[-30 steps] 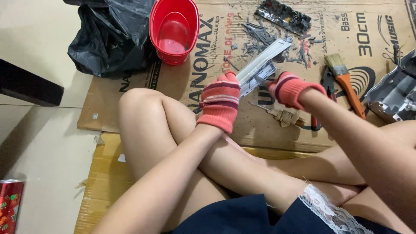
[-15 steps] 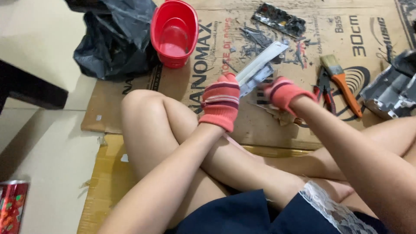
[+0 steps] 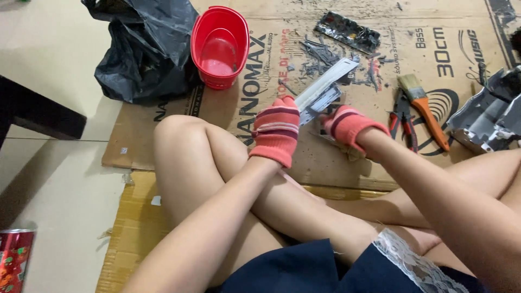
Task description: Cleaning residue from a metal component using a small hand tool and a brush while sitting on the floor.
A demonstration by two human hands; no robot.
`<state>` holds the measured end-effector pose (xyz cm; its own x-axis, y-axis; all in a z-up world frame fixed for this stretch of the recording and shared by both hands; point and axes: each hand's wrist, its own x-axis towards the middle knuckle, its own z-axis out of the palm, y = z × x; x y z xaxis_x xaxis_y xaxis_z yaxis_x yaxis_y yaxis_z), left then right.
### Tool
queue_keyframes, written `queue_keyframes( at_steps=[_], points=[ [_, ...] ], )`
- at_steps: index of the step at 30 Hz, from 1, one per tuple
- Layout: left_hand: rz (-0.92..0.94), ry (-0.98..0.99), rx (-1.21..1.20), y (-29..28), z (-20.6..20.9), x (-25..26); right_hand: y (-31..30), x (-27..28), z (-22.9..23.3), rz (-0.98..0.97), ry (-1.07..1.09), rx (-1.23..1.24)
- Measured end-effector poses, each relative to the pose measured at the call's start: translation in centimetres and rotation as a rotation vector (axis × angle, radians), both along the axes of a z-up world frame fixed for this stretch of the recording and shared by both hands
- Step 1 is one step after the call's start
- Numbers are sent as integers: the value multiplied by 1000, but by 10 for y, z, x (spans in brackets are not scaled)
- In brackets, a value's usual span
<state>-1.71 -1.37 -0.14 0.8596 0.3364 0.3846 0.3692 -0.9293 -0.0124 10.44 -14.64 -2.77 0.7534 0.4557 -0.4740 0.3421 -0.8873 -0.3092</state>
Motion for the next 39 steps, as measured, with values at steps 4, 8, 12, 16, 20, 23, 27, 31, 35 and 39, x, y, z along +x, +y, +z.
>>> queue_keyframes(
  at_steps=[4,8,12,16,20,23,27,31,35,39],
  points=[
    [22,-17,24,4,3,0,10,17,-1,-134,32,-87],
    [-10,-91,64,2,-11,5,-2,9,11,-14,64,-3],
    [13,-92,76,5,-7,-3,4,0,31,-171,112,59],
    [-10,-79,65,-1,-5,1,2,-1,33,-85,152,-78],
    [9,-70,71,1,-1,0,5,-6,47,-169,173,-34],
    [-4,-56,60,1,-1,0,4,-1,25,-28,130,-91],
    [-3,-42,62,1,2,0,2,15,-3,-56,56,-14],
    [-13,-25,52,-3,3,3,-1,6,14,-21,67,-17],
    [3,-17,54,0,6,0,-1,16,-10,-28,-25,-50],
    [-10,1,43,-1,6,3,-4,-4,23,48,67,0]
  ],
)
